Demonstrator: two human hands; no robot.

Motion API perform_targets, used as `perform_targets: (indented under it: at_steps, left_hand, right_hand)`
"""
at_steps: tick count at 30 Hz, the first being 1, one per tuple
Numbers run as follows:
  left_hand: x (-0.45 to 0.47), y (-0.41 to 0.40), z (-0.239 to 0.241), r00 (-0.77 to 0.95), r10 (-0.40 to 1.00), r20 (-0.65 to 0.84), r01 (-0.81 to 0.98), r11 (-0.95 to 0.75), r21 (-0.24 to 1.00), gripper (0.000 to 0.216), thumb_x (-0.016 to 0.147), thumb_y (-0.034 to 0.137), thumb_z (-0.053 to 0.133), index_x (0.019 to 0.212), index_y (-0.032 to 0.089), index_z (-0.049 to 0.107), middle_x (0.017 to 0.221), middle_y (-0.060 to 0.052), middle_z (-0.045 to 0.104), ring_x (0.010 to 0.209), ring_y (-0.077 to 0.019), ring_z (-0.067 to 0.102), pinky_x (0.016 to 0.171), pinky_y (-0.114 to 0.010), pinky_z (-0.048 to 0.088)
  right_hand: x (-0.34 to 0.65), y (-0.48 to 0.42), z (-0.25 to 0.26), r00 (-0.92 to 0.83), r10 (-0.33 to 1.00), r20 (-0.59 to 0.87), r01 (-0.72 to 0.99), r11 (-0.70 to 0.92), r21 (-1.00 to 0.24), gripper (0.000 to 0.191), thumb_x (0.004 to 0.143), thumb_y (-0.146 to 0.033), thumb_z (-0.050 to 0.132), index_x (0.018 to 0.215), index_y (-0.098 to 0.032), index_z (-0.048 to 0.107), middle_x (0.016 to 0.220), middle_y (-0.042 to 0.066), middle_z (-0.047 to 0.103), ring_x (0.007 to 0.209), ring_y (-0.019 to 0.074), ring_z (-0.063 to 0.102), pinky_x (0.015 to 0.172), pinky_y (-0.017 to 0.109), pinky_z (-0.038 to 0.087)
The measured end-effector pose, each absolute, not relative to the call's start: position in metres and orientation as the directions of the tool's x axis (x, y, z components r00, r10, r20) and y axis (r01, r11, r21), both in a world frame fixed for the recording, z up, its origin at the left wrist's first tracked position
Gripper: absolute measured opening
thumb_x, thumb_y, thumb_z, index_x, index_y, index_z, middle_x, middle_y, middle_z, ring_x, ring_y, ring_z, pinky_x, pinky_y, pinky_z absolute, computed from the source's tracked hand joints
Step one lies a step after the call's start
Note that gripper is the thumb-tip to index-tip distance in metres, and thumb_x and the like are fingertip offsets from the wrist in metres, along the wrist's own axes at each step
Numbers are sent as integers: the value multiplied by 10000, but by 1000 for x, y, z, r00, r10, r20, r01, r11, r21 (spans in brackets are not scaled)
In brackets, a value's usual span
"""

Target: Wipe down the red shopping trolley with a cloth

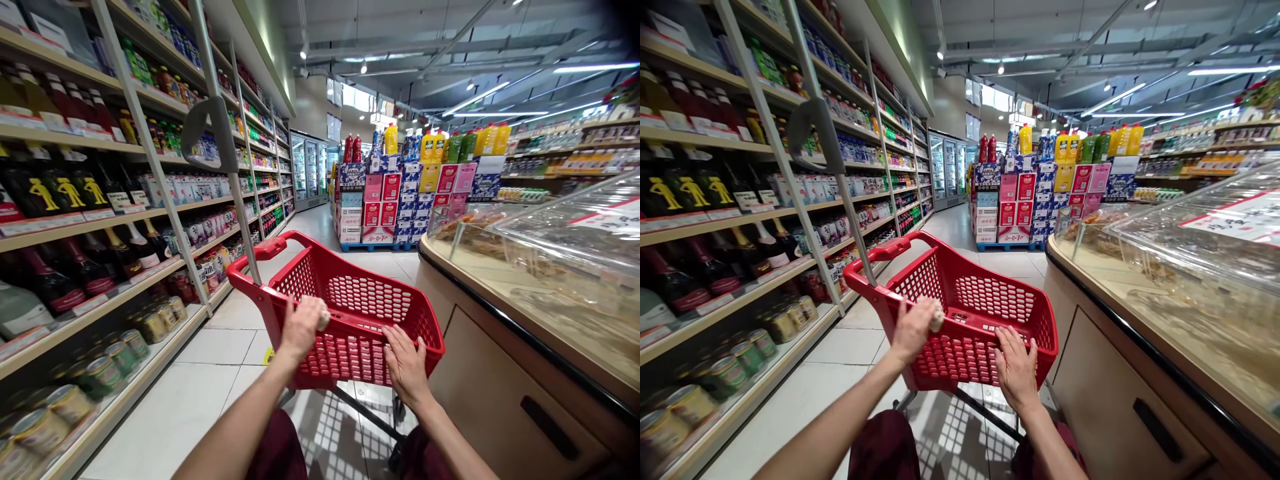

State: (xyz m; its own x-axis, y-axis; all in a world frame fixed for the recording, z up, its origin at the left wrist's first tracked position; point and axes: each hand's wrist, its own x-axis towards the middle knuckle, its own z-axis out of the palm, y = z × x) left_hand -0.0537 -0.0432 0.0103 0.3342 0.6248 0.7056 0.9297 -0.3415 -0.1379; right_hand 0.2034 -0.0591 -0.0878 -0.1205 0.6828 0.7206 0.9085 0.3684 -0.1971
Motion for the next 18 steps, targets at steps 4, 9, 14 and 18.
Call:
perform_targets:
  at_steps: [4, 9, 14, 18]
  left_hand:
    - [-50, -44, 7, 377, 624, 684, 908, -393, -142, 374, 833, 95, 357, 1140, 234, 519, 1181, -36, 590, 1134, -199, 500, 1085, -500, 45]
    - [-82, -42, 28, 181, 603, 777, 977, -201, -72, 333, 857, 136, 343, 1115, 223, 535, 1167, -68, 597, 1116, -235, 515, 1075, -536, 19]
    - [-40, -46, 9, 418, 615, 668, 895, -404, -188, 352, 836, 89, 367, 1115, 225, 532, 1158, -27, 606, 1115, -190, 517, 1090, -494, 68]
    - [-58, -49, 21, 329, 611, 720, 931, -338, -139, 346, 844, 114, 367, 1128, 231, 526, 1161, -48, 603, 1092, -214, 536, 1079, -534, 44]
  right_hand:
    - [208, -59, -88, -131, 675, 726, 902, 385, -196, 403, 868, -282, 275, 1184, -205, 512, 1200, 68, 564, 1174, 209, 449, 1022, 498, 172]
    - [212, -61, -85, -105, 695, 711, 891, 383, -244, 407, 867, -280, 264, 1174, -221, 524, 1194, 61, 568, 1178, 211, 446, 1023, 520, 167]
    - [216, -60, -85, -120, 699, 705, 888, 393, -238, 406, 872, -287, 260, 1171, -210, 525, 1195, 66, 567, 1167, 208, 459, 1023, 521, 178]
    - [221, -59, -84, -123, 702, 701, 890, 390, -234, 404, 869, -286, 266, 1173, -223, 525, 1192, 57, 570, 1171, 206, 455, 1021, 520, 190]
